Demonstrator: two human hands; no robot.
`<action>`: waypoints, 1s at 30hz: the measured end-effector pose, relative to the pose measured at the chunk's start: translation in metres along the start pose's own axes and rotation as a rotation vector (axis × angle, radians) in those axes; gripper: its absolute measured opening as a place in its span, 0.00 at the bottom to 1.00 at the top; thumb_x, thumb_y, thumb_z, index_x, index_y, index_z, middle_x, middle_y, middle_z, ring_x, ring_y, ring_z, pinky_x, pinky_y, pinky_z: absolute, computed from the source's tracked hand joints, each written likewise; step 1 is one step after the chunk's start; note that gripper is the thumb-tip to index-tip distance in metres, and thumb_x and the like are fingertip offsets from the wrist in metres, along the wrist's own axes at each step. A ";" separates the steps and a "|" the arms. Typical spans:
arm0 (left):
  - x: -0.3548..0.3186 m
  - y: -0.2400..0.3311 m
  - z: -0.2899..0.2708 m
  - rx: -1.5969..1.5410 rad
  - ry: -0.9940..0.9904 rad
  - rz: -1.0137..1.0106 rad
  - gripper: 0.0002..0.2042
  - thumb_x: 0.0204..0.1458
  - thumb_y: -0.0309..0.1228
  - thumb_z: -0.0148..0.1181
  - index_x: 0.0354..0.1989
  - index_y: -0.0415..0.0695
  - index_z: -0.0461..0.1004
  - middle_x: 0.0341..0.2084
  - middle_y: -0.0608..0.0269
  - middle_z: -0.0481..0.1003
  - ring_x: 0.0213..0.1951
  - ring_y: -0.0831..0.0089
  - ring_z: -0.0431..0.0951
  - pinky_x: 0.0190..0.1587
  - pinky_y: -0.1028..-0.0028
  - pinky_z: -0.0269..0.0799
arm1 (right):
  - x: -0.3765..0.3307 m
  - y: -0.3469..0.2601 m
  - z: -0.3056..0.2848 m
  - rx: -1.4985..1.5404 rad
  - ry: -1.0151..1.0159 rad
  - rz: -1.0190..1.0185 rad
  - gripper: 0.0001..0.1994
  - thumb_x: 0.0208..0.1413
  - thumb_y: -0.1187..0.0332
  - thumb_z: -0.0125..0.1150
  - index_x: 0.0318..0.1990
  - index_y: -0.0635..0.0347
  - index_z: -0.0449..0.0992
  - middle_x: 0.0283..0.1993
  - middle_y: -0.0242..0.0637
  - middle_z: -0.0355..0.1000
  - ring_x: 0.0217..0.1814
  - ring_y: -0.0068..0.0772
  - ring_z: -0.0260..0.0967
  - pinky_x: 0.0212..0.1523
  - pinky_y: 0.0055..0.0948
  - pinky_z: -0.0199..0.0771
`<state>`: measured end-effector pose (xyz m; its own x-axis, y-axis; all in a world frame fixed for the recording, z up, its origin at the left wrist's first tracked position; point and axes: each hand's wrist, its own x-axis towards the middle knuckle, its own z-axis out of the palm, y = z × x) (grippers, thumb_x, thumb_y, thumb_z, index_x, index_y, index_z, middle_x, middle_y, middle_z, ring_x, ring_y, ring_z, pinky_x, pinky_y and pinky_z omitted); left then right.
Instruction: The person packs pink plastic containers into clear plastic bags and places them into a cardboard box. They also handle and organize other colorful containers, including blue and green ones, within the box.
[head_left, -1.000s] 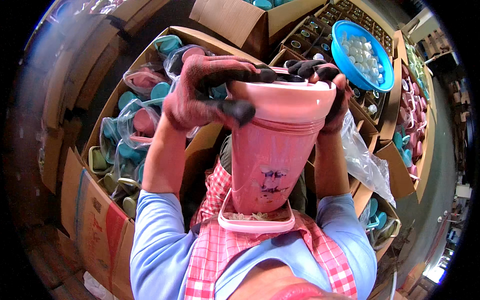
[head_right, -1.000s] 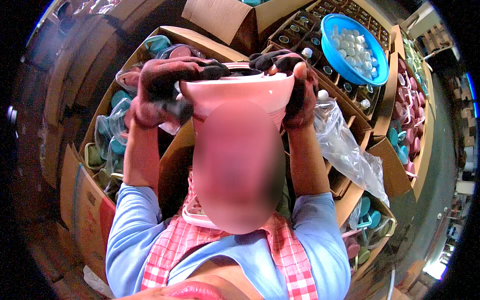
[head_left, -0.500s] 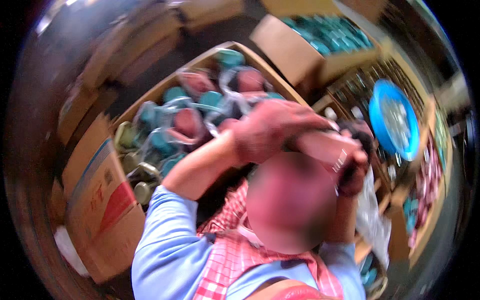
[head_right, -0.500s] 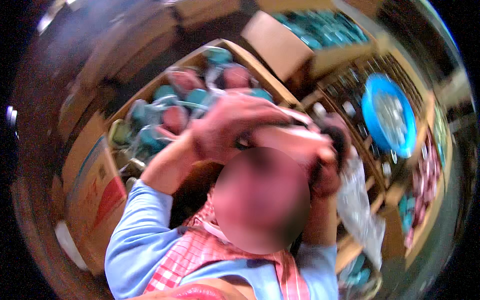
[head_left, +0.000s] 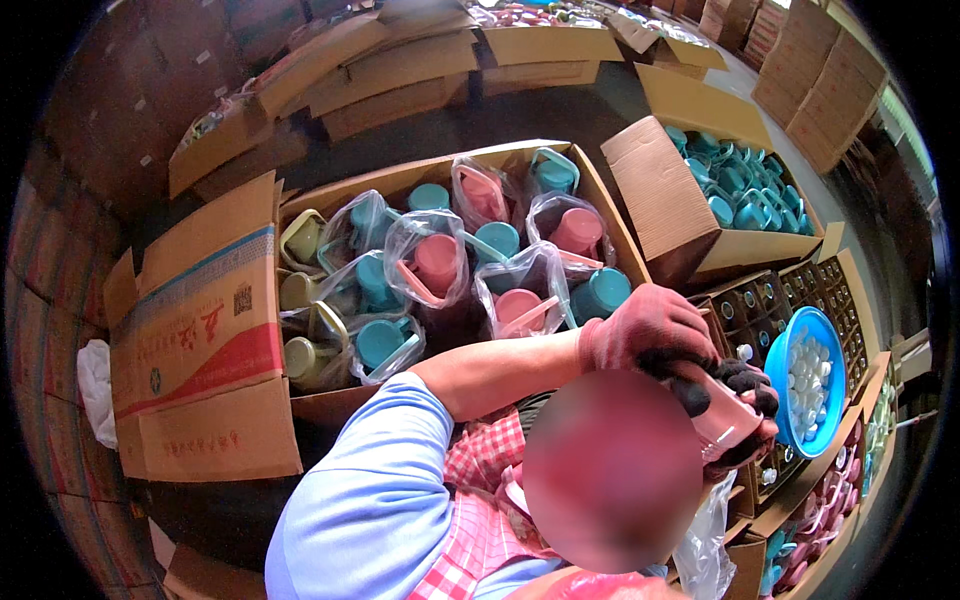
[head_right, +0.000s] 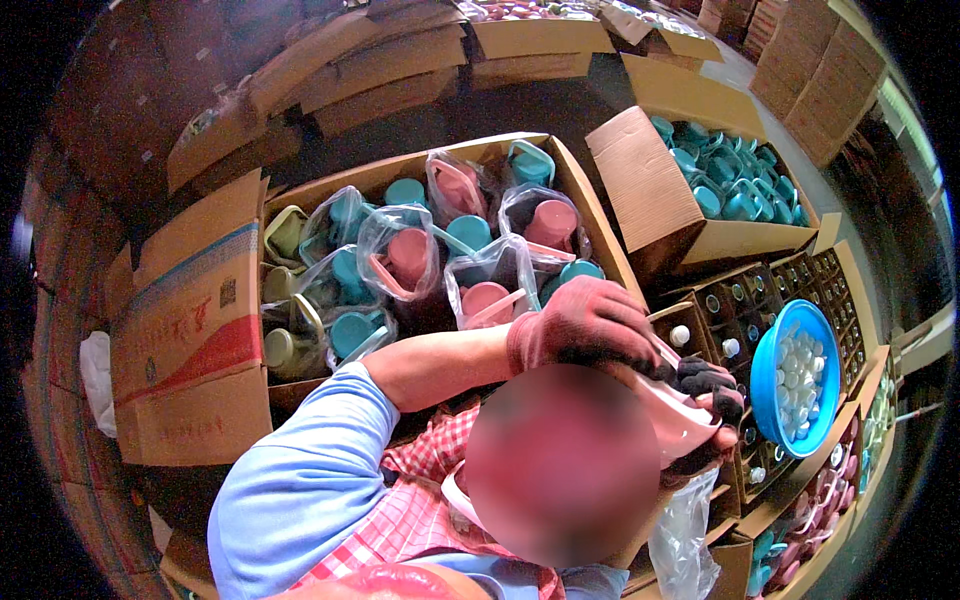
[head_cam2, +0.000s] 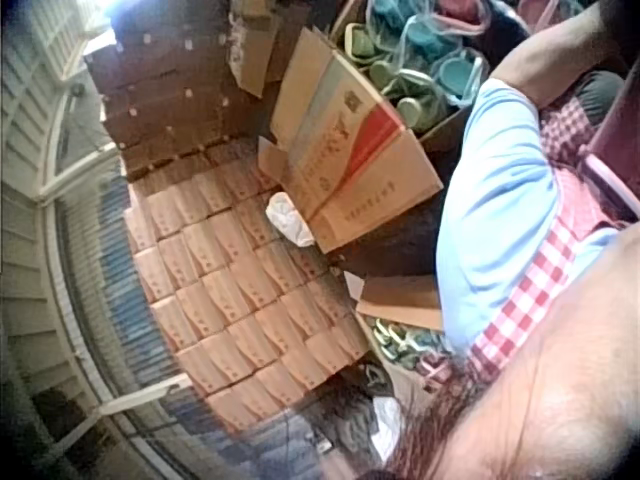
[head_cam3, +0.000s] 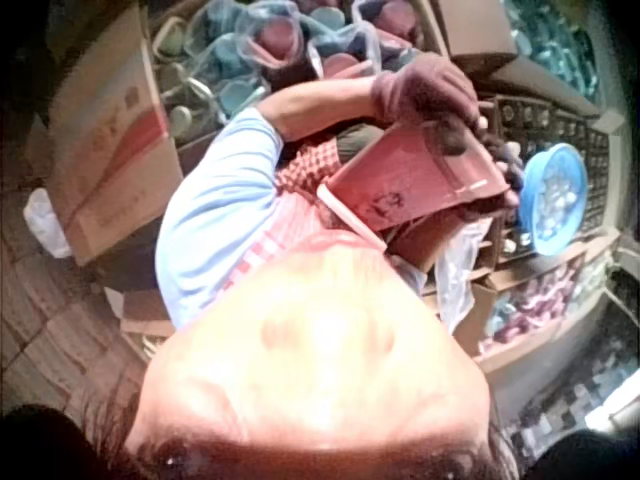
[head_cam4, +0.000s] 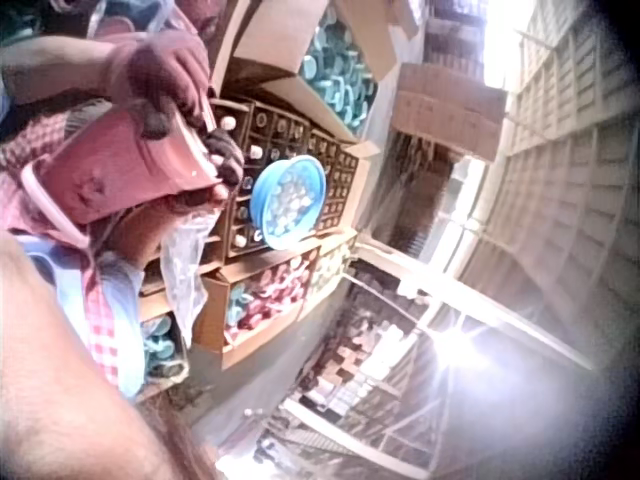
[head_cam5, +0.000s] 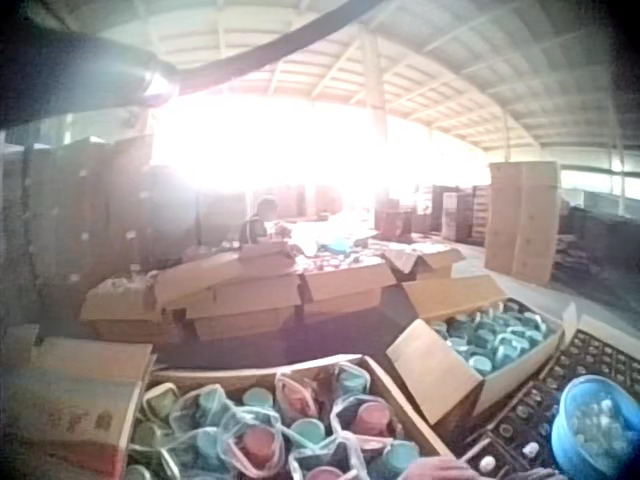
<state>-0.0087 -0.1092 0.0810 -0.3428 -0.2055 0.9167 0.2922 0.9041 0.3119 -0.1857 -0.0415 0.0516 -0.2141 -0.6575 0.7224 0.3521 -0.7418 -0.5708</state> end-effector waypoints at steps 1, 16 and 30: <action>-0.003 -0.005 0.004 0.063 0.022 0.060 0.16 0.40 0.44 0.61 0.30 0.44 0.75 0.25 0.60 0.75 0.29 0.59 0.76 0.29 0.68 0.72 | -0.004 0.011 -0.021 0.055 0.018 -0.050 0.19 0.52 0.49 0.48 0.30 0.59 0.65 0.30 0.38 0.64 0.36 0.35 0.61 0.40 0.37 0.65; 0.028 0.064 -0.010 0.682 -0.572 -0.250 0.13 0.45 0.40 0.52 0.38 0.49 0.71 0.26 0.59 0.72 0.28 0.60 0.77 0.25 0.64 0.73 | -0.025 0.002 -0.012 0.147 0.027 0.261 0.22 0.53 0.46 0.49 0.37 0.59 0.63 0.33 0.34 0.63 0.39 0.30 0.63 0.41 0.32 0.67; 0.015 0.080 -0.029 0.556 -0.490 -0.409 0.29 0.21 0.36 0.68 0.38 0.43 0.68 0.29 0.56 0.68 0.32 0.55 0.72 0.33 0.60 0.68 | -0.007 -0.004 0.005 -0.437 -0.115 0.346 0.34 0.45 0.33 0.50 0.37 0.63 0.67 0.36 0.35 0.63 0.40 0.29 0.63 0.43 0.30 0.66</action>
<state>0.0356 -0.0509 0.1271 -0.7120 -0.4864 0.5065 -0.3765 0.8732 0.3093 -0.1814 -0.0332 0.0505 -0.0436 -0.8712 0.4890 -0.0308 -0.4880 -0.8723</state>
